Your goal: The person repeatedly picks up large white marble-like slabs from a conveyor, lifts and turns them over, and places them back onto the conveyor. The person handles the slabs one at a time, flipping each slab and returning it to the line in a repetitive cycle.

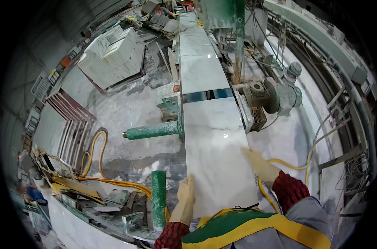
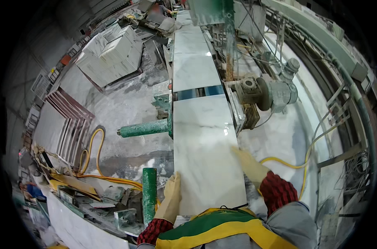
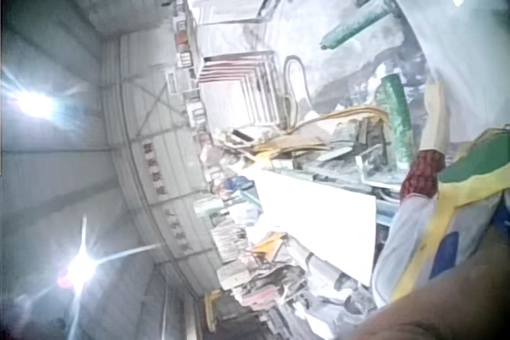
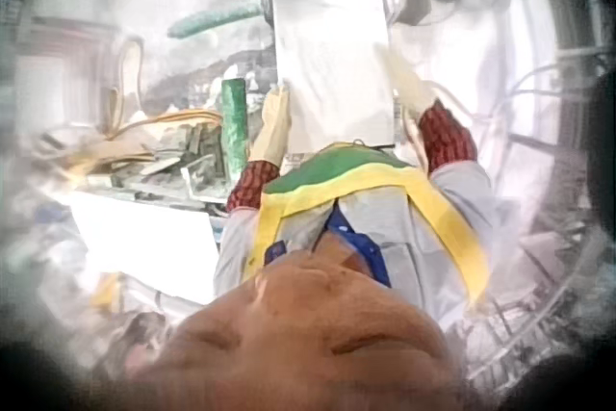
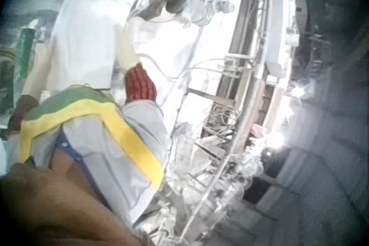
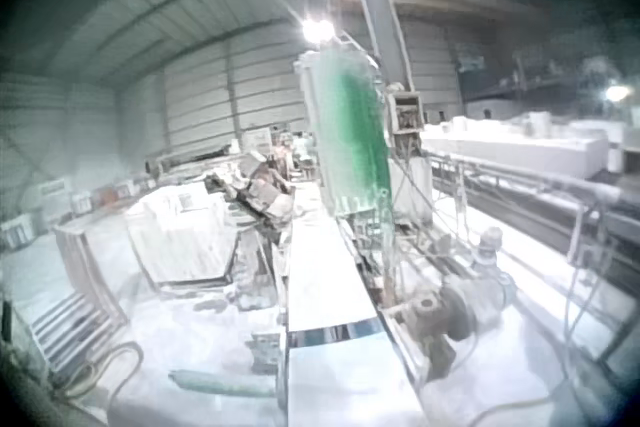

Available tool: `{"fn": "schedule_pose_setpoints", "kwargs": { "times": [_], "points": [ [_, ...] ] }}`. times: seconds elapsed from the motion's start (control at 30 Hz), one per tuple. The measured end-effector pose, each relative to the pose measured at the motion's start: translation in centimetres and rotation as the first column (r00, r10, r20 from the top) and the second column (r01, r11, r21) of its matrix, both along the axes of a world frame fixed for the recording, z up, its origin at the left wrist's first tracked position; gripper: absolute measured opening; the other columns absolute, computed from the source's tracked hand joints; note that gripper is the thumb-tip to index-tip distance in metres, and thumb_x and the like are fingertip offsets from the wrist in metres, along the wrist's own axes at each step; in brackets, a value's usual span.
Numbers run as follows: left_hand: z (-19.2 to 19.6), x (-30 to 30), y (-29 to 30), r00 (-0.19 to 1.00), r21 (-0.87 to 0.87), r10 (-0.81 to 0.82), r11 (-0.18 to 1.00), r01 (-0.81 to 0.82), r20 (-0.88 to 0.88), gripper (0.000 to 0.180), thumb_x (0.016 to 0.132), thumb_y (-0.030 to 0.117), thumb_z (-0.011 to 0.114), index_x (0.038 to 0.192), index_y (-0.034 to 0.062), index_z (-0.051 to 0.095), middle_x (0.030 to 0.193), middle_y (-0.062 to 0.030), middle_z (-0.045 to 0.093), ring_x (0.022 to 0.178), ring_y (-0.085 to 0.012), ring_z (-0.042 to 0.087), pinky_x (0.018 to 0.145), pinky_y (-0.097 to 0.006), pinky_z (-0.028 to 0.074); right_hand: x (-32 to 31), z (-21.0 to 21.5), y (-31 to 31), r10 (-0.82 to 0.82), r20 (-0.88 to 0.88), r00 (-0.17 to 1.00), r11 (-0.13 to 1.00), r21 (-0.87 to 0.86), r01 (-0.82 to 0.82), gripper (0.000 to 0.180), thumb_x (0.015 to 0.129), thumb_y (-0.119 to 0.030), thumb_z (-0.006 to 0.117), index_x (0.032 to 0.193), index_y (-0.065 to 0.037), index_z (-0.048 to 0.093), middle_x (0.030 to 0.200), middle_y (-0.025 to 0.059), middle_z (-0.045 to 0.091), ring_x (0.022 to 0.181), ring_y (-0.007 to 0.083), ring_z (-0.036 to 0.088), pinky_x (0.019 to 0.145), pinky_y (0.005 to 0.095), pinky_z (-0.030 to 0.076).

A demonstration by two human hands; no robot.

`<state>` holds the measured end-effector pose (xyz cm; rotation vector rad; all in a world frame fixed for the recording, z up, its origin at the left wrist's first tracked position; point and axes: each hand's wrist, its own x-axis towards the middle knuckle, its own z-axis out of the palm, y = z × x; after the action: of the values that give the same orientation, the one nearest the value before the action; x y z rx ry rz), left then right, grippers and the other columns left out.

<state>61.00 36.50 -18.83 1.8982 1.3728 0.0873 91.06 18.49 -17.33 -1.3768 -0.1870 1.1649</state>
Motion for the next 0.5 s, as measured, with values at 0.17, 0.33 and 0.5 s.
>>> {"fn": "schedule_pose_setpoints", "kwargs": {
  "times": [0.17,0.33,0.5],
  "points": [
    [-0.6,2.0,2.3,0.996,-0.209,0.069,0.976,-0.056,0.057,0.067,0.102,0.063,0.036,0.127,0.0079,0.066,0.127,-0.0222,0.066,0.118,-0.0418,0.061,0.099,-0.048,0.047,-5.9,-3.6,-6.0,-0.11,-0.201,0.973,0.994,-0.034,0.105,0.058,0.1,-0.043,0.064,0.141,-0.002,0.057,0.13,0.0084,0.065,0.112,0.0194,0.064,0.095,0.0344,0.052],
    [-0.6,2.8,3.3,0.995,-0.087,0.093,0.992,-0.095,-0.03,0.065,0.102,0.061,0.039,0.126,0.0078,0.066,0.13,-0.0221,0.065,0.118,-0.0405,0.062,0.099,-0.047,0.047,-7.7,-0.4,-4.9,-0.04,0.006,0.999,0.976,-0.215,0.04,0.056,0.099,-0.045,0.066,0.135,-0.002,0.061,0.116,0.0077,0.069,0.098,0.0192,0.066,0.086,0.0362,0.054],
    [0.6,4.5,4.7,0.99,-0.177,0.113,0.979,-0.097,0.085,0.064,0.102,0.06,0.039,0.126,0.008,0.067,0.126,-0.0216,0.067,0.118,-0.0408,0.062,0.1,-0.048,0.046,-5.8,-3.9,-3.6,-0.116,0.036,0.993,0.956,-0.266,0.121,0.056,0.096,-0.043,0.072,0.132,-0.001,0.061,0.112,0.0092,0.068,0.096,0.0198,0.066,0.081,0.0371,0.054]
  ]
}}
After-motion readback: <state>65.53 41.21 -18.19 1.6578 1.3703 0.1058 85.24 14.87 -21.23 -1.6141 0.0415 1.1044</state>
